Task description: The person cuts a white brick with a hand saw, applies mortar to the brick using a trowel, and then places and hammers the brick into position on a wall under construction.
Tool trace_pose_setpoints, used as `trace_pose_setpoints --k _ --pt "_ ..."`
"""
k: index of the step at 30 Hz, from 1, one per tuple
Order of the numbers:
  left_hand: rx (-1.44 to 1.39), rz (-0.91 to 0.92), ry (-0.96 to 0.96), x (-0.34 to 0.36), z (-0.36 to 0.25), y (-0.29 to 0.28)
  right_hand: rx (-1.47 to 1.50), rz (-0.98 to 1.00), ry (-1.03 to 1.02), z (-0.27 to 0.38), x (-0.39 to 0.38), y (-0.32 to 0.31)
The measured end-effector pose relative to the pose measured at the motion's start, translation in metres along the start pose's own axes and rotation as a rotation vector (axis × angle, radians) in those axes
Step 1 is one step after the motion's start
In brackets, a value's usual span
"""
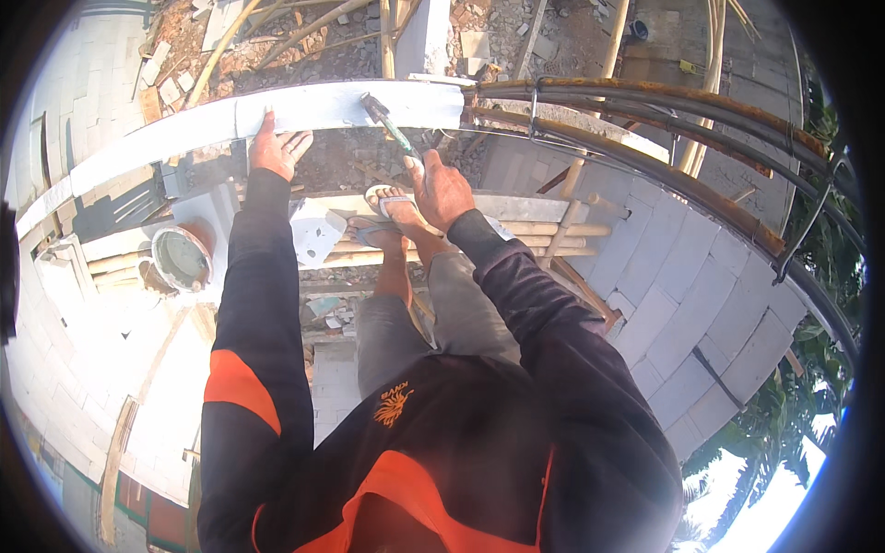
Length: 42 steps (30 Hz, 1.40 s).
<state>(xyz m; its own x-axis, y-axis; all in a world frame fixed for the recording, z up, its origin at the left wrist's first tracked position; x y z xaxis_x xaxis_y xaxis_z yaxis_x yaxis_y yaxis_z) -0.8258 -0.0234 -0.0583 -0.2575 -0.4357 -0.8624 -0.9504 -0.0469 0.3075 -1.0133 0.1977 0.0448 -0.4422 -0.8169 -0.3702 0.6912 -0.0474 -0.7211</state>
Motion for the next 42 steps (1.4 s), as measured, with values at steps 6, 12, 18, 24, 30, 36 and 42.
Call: trace_pose_setpoints --k 6,12,18,24,30,36,42 --pt "-0.021 0.018 0.03 0.003 -0.001 0.007 0.026 0.028 -0.01 0.007 0.0 -0.009" --pt "-0.028 -0.052 0.059 0.004 -0.004 0.005 0.092 -0.045 -0.035 0.013 -0.001 -0.02" --pt "0.022 -0.021 0.038 0.005 0.0 0.008 0.219 -0.196 0.005 -0.009 -0.003 -0.019" --pt "-0.008 -0.089 0.053 0.004 -0.006 -0.001 0.173 -0.131 0.086 -0.006 0.01 -0.015" --pt "-0.051 -0.062 0.092 0.01 -0.006 -0.007 0.185 -0.279 -0.241 0.033 0.004 -0.023" --pt "-0.103 -0.107 0.095 0.002 -0.006 0.0 0.031 -0.067 -0.016 0.016 0.015 -0.001" --pt "-0.121 -0.117 0.145 -0.013 -0.011 0.011 0.031 -0.119 -0.131 0.032 0.013 -0.012"
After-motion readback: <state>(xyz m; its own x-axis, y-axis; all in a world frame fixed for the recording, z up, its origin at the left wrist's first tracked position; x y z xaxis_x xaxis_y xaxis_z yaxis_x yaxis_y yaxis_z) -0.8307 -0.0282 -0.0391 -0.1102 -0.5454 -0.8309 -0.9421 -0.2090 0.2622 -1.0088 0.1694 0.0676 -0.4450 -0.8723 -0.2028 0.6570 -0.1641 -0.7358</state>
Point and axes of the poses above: each hand's wrist, its own x-axis towards the middle knuckle, its own y-axis out of the palm, z = x × y, the point moved 8 cm from there along x, towards the middle knuckle, and after that the axes turned 6 degrees about -y, right-handed, at the moved point
